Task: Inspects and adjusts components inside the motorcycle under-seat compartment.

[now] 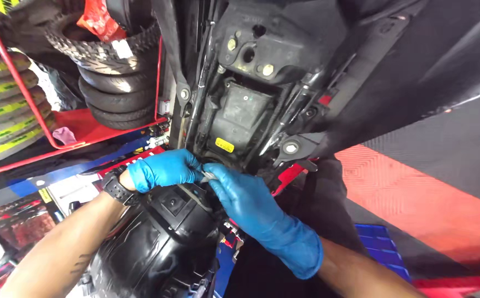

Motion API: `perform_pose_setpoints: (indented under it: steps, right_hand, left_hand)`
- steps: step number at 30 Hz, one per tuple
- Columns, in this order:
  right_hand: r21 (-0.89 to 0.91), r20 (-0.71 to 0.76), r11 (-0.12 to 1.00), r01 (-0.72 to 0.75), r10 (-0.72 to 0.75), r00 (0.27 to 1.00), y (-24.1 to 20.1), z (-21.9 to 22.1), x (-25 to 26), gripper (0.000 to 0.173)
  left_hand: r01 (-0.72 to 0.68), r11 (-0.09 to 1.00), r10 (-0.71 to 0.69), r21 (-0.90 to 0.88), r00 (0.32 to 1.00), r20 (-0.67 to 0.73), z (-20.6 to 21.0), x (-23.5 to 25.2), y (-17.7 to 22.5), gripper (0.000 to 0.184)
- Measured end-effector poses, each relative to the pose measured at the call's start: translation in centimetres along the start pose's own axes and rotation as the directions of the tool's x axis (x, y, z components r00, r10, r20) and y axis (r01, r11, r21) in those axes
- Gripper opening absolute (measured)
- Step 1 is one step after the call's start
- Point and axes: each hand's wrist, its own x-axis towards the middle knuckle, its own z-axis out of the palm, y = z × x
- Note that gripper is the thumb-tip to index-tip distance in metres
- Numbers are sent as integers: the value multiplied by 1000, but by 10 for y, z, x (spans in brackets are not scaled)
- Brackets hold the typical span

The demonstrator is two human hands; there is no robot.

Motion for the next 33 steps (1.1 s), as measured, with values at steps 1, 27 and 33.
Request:
perform_pose_setpoints:
  steps: [1, 27, 33]
  right_hand:
    - [45, -5, 999, 8, -8, 1000, 3, -1, -1, 27]
    - [190, 215, 922, -339, 298, 930, -4, -15, 15, 25]
    - [164, 430, 876, -453, 350, 832, -5, -29, 30, 24]
  left_hand:
    - [4, 1000, -4, 5, 1000, 4, -1, 0, 0, 16]
    - [1, 998, 1, 60, 1000, -22, -1, 0, -3, 21]
    - [-25, 997, 27, 72, 999, -32, 0, 0, -2, 22]
